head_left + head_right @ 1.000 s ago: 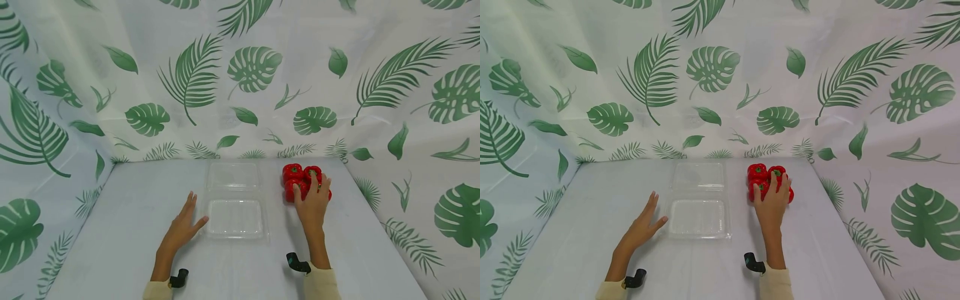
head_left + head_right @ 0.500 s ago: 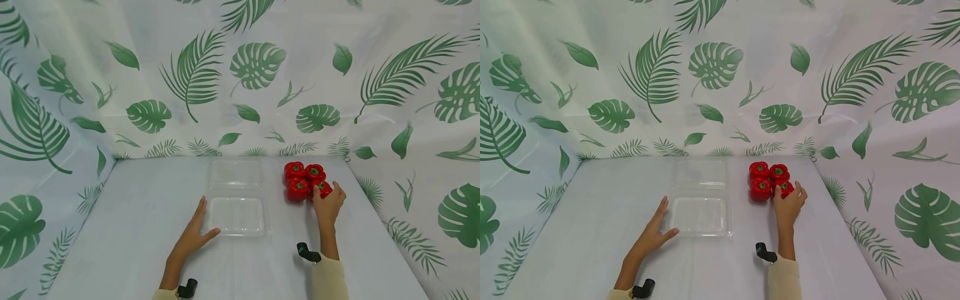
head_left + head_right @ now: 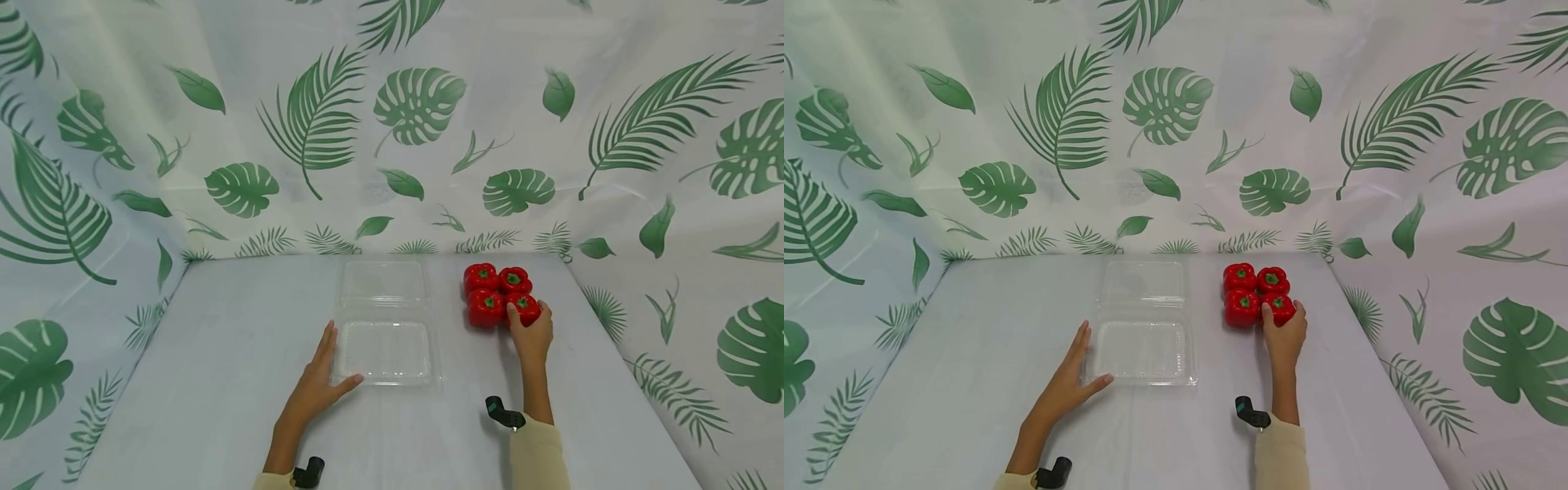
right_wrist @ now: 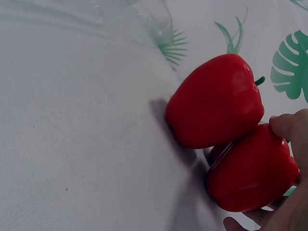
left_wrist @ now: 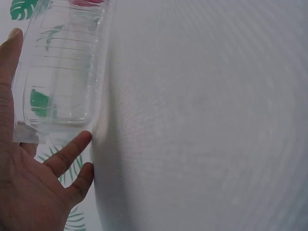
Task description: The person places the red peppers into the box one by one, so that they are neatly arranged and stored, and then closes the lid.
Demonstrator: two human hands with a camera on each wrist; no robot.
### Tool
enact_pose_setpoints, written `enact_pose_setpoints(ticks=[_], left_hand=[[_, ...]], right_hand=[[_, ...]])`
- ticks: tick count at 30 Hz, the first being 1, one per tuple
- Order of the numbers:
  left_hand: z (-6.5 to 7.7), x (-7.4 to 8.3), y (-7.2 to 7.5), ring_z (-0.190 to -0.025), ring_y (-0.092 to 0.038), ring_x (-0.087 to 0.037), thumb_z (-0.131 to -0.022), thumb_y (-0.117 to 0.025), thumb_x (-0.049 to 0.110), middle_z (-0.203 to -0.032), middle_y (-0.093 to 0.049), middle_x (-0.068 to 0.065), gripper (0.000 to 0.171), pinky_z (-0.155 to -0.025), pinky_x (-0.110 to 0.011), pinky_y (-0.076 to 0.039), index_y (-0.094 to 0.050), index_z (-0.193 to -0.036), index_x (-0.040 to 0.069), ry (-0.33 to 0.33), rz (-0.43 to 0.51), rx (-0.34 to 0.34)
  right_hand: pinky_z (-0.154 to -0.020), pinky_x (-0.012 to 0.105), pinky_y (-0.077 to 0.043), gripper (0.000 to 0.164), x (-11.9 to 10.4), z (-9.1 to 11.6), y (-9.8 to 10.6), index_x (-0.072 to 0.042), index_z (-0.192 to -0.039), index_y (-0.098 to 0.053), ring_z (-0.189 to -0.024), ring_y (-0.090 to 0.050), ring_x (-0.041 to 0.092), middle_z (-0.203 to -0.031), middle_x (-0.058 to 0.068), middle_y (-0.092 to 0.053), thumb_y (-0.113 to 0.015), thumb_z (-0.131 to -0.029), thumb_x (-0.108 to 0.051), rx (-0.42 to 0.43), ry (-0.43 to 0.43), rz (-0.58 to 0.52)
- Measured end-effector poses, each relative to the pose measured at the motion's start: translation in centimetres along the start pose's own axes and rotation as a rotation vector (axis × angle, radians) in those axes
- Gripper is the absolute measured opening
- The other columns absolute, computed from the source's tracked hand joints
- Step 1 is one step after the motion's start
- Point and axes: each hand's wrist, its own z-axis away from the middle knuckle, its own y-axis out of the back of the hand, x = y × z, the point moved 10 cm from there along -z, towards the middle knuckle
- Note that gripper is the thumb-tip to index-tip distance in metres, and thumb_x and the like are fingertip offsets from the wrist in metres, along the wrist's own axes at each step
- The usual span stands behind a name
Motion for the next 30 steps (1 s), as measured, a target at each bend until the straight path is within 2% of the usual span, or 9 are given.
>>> enact_pose_setpoints(ticks=[4, 7, 11, 14, 25, 30], left_hand=[[-0.1, -0.2, -0.1, -0.144, -0.031, -0.040, -0.081, -0.073, 0.054, -0.167, -0.003, -0.001, 0.108, -0.106, -0.067, -0.038, -0.002, -0.158, 0.027, 0.016, -0.003, -0.007], [-0.1, -0.2, 0.0, -0.144, -0.032, -0.039, -0.080, -0.073, 0.054, -0.167, -0.003, 0.000, 0.108, -0.106, -0.067, -0.038, -0.001, -0.158, 0.030, 0.021, -0.004, -0.007], [-0.2, -0.2, 0.0, -0.142, -0.038, -0.037, -0.081, -0.074, 0.053, -0.167, -0.004, 0.000, 0.108, -0.106, -0.067, -0.037, -0.002, -0.158, 0.030, 0.023, 0.012, -0.006], [-0.2, -0.4, -0.1, -0.139, -0.042, -0.036, -0.081, -0.074, 0.051, -0.167, -0.004, 0.000, 0.108, -0.106, -0.068, -0.036, -0.002, -0.158, 0.031, 0.023, 0.026, -0.006], [-0.1, -0.5, -0.4, -0.136, -0.047, -0.034, -0.081, -0.074, 0.051, -0.167, -0.004, 0.002, 0.107, -0.105, -0.072, -0.034, -0.003, -0.158, 0.030, 0.035, 0.040, -0.008], [-0.1, -0.4, -0.2, -0.137, -0.046, -0.035, -0.080, -0.074, 0.052, -0.167, -0.005, -0.001, 0.107, -0.105, -0.071, -0.035, -0.004, -0.158, 0.029, 0.034, 0.033, 0.000]], right_hand=[[-0.116, 0.058, -0.030, 0.080, 0.5, -0.1, -0.2, -0.002, -0.153, -0.020, -0.145, -0.030, 0.040, -0.155, 0.025, -0.031, -0.056, -0.096, -0.045, -0.008, -0.035, -0.029], [-0.117, 0.056, -0.029, 0.086, 1.3, -0.1, -0.4, -0.006, -0.155, -0.018, -0.147, -0.027, 0.037, -0.158, 0.020, -0.028, -0.056, -0.093, -0.053, -0.028, -0.096, -0.061], [-0.118, 0.056, -0.029, 0.089, 1.9, -0.1, -0.6, -0.011, -0.156, -0.017, -0.148, -0.025, 0.035, -0.161, 0.016, -0.025, -0.057, -0.091, -0.058, -0.058, -0.150, -0.087], [-0.117, 0.056, -0.029, 0.089, 2.0, -0.1, -0.6, -0.013, -0.156, -0.018, -0.149, -0.024, 0.034, -0.161, 0.015, -0.025, -0.057, -0.091, -0.057, -0.065, -0.161, -0.095], [-0.117, 0.054, -0.031, 0.086, 2.7, -0.1, -0.3, -0.017, -0.155, -0.022, -0.149, -0.023, 0.030, -0.161, 0.010, -0.027, -0.063, -0.089, -0.054, -0.030, -0.151, -0.146], [-0.118, 0.056, -0.028, 0.079, 2.1, -0.4, -0.2, -0.024, -0.156, -0.020, -0.150, -0.021, 0.031, -0.163, 0.008, -0.023, -0.060, -0.093, -0.050, -0.029, -0.065, -0.133]])
